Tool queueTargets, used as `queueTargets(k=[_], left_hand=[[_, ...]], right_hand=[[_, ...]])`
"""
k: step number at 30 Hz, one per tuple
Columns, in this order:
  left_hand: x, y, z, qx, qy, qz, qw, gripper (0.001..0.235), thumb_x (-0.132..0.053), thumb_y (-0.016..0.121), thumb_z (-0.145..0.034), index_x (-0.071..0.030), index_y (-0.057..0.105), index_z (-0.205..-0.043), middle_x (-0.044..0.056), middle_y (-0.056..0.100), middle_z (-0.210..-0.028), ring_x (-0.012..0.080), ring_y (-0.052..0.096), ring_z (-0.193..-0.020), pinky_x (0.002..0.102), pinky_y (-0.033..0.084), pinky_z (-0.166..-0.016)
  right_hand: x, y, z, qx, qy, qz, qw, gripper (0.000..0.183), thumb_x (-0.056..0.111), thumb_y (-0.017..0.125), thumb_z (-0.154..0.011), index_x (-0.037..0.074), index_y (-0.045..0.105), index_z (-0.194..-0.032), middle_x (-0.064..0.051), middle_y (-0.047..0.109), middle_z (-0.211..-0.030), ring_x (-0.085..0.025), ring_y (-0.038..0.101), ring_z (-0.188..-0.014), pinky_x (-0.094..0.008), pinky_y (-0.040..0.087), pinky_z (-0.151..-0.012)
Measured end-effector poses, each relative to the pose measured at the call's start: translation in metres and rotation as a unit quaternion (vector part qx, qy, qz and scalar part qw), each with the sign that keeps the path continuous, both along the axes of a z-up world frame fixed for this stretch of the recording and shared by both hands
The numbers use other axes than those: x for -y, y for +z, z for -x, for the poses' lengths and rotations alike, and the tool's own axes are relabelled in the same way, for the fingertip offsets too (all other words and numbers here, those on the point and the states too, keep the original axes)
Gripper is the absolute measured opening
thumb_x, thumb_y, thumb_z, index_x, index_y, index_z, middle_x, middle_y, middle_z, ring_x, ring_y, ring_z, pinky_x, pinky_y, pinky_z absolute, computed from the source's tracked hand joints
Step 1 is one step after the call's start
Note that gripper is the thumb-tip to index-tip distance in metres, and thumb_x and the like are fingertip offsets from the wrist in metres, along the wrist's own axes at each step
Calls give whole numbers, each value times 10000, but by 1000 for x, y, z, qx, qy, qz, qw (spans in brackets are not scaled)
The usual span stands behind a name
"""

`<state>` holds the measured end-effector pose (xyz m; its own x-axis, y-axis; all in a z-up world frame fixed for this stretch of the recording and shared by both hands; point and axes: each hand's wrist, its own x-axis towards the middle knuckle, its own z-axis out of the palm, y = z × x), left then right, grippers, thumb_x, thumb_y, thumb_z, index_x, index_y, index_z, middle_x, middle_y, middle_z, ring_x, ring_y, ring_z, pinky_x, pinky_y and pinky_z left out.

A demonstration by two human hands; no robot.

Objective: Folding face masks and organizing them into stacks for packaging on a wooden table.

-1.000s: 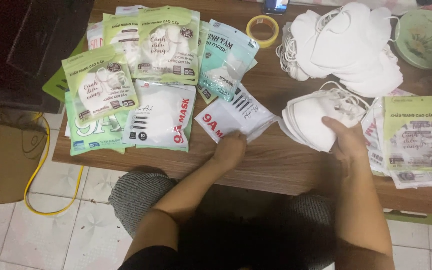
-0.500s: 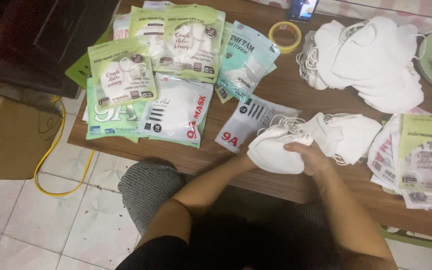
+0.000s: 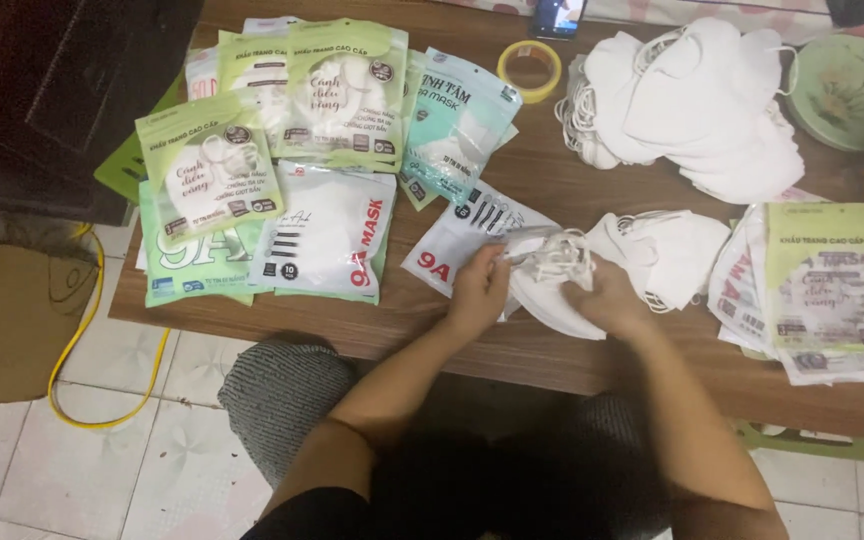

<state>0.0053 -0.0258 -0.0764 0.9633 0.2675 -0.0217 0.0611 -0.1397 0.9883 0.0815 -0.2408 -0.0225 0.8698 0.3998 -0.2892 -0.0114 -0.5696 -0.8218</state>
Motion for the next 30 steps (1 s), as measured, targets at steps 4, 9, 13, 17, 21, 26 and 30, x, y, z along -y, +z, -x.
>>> queueTargets(k=[4,9,13,17,21,26,30], left_hand=[[14,15,0,43,-41,-96,994,340,-214,474,-1067,-31,607,-1321,252,725,-1087,360,709,-1057,454,574,-893],[29,14,1,112,-81,-243,960,420,-188,426,-1089,46,564,-1409,316,712,-1103,393,722,-1010,467,588,-842],[43,26,4,135,-97,-284,944,455,-209,404,-1080,16,525,-1457,326,721,-953,391,742,-909,486,607,-777],[64,33,8,192,-112,-346,912,457,-218,409,-1050,-32,523,-1451,263,722,-810,348,754,-800,438,604,-693],[89,16,21,207,-168,-313,911,441,-265,444,-1049,-82,505,-1446,250,716,-873,323,744,-835,412,603,-742],[52,62,28,200,-186,-189,943,492,-280,618,-987,-9,542,-1390,311,691,-1082,438,704,-1032,504,568,-871],[-5,156,27,-110,-6,-196,974,384,-425,723,-856,-177,719,-1148,30,690,-849,126,651,-602,291,583,-514]], right_hand=[[-1,0,3,32,11,69,997,342,138,729,-844,6,723,-1159,-281,742,-1012,-443,702,-1022,-558,533,-948],[3,28,19,-105,-114,-26,988,308,130,705,-894,8,735,-1175,-172,735,-988,-293,668,-907,-495,538,-876],[-24,-7,10,-147,-155,-104,971,321,203,736,-947,41,704,-1223,-162,748,-1005,-276,703,-888,-492,562,-873],[-26,0,9,-184,-186,-206,943,393,91,683,-911,7,595,-1284,-168,716,-1083,-314,687,-965,-556,531,-925],[-22,5,12,-184,-172,-230,940,425,81,680,-899,2,582,-1305,-190,702,-1115,-342,682,-991,-572,535,-919],[-13,7,11,-186,-151,-253,937,465,68,677,-884,-5,566,-1330,-218,686,-1156,-377,675,-1023,-591,540,-911],[-6,7,9,-186,-134,-270,935,498,58,674,-872,-10,553,-1350,-241,673,-1189,-405,670,-1049,-607,544,-904]])
